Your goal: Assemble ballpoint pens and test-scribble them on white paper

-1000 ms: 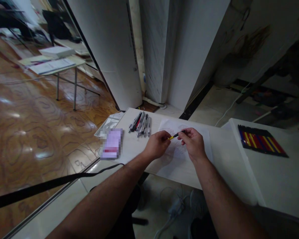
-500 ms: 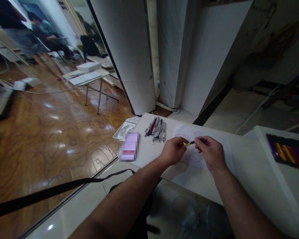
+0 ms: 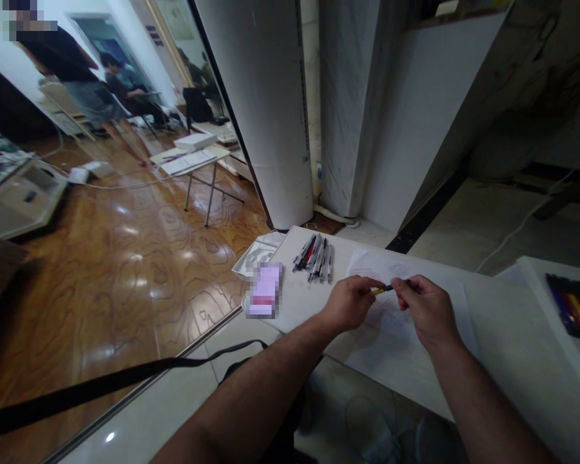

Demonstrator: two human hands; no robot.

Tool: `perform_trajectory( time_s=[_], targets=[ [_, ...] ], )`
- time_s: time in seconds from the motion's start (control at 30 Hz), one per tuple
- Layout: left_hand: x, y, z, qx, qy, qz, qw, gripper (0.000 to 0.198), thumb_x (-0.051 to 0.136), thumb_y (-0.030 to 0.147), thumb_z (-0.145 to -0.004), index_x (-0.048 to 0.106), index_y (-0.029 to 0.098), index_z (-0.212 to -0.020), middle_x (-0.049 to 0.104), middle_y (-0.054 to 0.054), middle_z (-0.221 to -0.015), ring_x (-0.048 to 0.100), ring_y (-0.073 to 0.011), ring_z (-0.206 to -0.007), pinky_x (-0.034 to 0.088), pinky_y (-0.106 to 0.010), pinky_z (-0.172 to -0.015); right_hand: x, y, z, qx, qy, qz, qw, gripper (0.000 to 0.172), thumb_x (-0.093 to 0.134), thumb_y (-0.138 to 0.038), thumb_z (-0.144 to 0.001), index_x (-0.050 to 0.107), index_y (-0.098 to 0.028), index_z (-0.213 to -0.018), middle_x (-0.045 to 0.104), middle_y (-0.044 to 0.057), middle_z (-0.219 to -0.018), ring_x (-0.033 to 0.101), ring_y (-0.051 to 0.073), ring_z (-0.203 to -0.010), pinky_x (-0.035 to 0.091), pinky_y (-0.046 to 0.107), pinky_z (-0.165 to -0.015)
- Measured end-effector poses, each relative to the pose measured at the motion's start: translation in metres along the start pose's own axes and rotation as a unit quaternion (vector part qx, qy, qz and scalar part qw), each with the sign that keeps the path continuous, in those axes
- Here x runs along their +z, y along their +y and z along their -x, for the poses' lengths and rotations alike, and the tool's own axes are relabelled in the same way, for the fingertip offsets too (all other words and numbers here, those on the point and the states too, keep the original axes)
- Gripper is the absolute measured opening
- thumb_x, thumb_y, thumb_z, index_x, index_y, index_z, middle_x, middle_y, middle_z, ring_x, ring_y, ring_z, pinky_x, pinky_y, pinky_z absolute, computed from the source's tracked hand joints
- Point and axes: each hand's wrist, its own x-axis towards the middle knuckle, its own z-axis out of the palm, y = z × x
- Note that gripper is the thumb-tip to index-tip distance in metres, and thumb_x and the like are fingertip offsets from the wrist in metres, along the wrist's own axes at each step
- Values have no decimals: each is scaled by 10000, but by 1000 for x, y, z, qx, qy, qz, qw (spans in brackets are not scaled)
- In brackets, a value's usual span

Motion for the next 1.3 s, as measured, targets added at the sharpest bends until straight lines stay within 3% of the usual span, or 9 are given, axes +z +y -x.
perform_trajectory(
  time_s=[0.33,0.5,0.67,0.87,1.1,1.3],
  targets=[
    [2,-2,0,-20,-1,3,1000,353,562,129,-783,717,227,-1084,680,-21,-850,573,-130,-741,463,-234,-693,-1,-3,-1,50,-9,-98,994,403,811,-396,-637,699,-169,-950,591,1,-614,515,112,-527,412,219,-438],
    [1,-2,0,-18,-4,-3,1000,352,557,132,-787,716,227,-1087,682,-26,-843,577,-137,-742,465,-242,-689,-2,-2,-1,29,-13,-110,993,327,789,-329,-645,714,-170,-920,599,12,-633,509,115,-518,416,237,-439],
    [2,-2,0,-18,4,-1,1000,345,568,127,-779,722,222,-1074,685,-24,-848,570,-130,-728,457,-235,-681,-2,-1,-2,14,-9,-88,996,234,793,-359,-655,675,-176,-740,573,-8,-551,500,111,-490,399,240,-447],
    [1,0,-1,-19,3,2,1000,332,569,108,-785,723,215,-1060,684,-20,-850,573,-122,-732,455,-230,-691,-2,1,-5,1,-2,-40,999,302,779,-406,-683,578,-188,-622,513,-50,-462,452,93,-449,363,231,-458],
    [2,0,-4,-17,-2,-3,1000,302,564,150,-828,711,210,-1084,720,-25,-921,614,-130,-757,476,-236,-697,-1,-2,-6,8,-11,-67,998,305,769,-445,-687,662,-174,-778,544,-49,-537,440,86,-462,348,222,-429],
    [3,-1,-5,-20,-8,13,1000,318,526,146,-846,704,198,-1105,733,-37,-1013,646,-149,-835,495,-246,-741,-1,-4,-6,24,-30,-125,991,299,756,-328,-675,700,-163,-918,561,-45,-582,456,83,-491,367,214,-437]
  ],
)
